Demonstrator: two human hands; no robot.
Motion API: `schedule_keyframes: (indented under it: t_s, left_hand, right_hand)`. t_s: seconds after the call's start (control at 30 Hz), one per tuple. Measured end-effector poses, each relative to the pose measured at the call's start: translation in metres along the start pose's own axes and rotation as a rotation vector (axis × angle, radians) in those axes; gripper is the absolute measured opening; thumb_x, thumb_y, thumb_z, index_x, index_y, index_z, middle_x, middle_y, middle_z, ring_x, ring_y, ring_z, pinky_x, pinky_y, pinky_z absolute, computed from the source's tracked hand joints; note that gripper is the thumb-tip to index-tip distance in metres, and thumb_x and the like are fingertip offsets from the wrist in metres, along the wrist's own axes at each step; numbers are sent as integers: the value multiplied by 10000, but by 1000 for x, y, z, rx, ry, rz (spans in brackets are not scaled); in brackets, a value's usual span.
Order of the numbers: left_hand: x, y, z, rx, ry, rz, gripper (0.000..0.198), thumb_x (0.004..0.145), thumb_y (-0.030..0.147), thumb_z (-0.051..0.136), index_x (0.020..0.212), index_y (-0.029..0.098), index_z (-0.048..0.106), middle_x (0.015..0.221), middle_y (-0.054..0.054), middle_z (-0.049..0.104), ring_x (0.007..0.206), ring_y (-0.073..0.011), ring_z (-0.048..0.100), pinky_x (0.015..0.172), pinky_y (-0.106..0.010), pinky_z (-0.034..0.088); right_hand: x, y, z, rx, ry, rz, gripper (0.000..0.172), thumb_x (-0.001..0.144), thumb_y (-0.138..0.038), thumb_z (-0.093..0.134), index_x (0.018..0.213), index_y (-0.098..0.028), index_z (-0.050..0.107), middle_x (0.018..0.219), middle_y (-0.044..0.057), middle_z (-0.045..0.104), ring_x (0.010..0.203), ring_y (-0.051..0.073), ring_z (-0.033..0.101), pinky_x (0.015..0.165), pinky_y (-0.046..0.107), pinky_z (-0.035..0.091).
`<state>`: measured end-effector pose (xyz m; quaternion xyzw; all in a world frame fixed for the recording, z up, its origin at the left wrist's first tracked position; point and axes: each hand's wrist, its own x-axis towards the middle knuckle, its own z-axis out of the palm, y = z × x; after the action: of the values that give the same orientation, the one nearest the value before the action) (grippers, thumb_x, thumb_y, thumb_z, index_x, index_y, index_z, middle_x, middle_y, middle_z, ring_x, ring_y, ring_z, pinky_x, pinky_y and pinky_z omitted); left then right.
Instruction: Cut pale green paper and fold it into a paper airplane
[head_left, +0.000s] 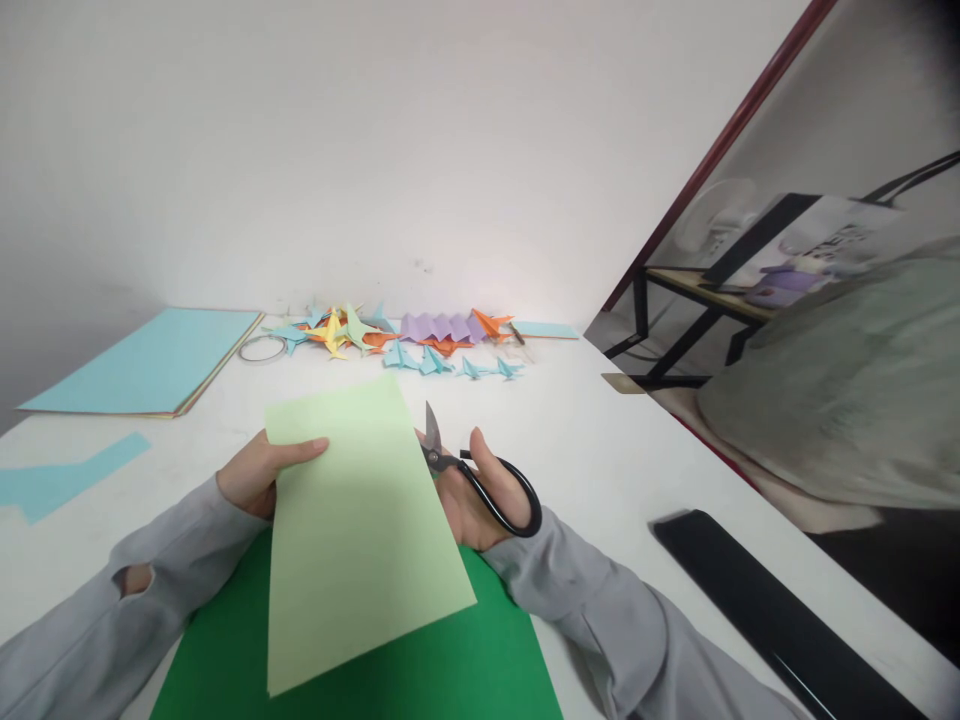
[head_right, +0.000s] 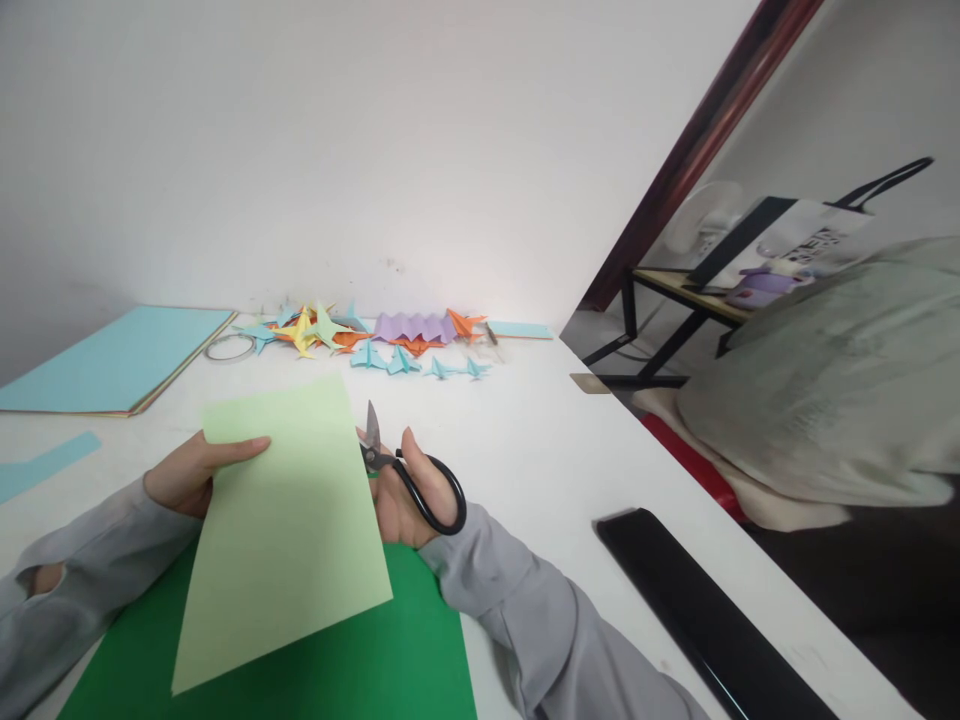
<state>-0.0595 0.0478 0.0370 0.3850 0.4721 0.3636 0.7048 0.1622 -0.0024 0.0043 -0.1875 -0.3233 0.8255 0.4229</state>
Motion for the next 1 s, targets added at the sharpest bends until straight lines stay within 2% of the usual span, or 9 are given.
schedule_keyframes:
  t_s: [0.13, 0.57, 1.0]
  left_hand:
    - [2, -1, -2, -9, 3, -15, 639, 576, 172, 782, 1178, 165, 568, 886, -119, 730, 733, -317, 695, 578, -361, 580]
    - [1, 1, 0, -36, 21, -98, 529, 617, 146, 737, 1127, 156, 599, 866, -109, 732, 737, -302, 697, 562, -343, 577]
    - [1, -1, -1, 24, -34, -127, 548, 592, 170, 772, 1116, 179, 613, 879, -118, 730, 751, -325, 693, 591, -378, 577]
  right_hand:
    - [0, 1, -2, 13, -26, -32, 669, 868, -640, 115, 1373, -257, 328, 1325, 62, 488, 1149, 221, 503, 1006, 454, 349]
    - [6, 4, 2, -4, 112, -146, 702, 871, -630, 117, 1374, -197, 344, 1366, 87, 454, 1203, 238, 463, 1045, 437, 306]
    - [2, 3, 0, -29, 39, -50, 665, 856, -646, 170, 1356, -253, 366, 1305, 67, 506, 1147, 228, 506, 1013, 459, 343]
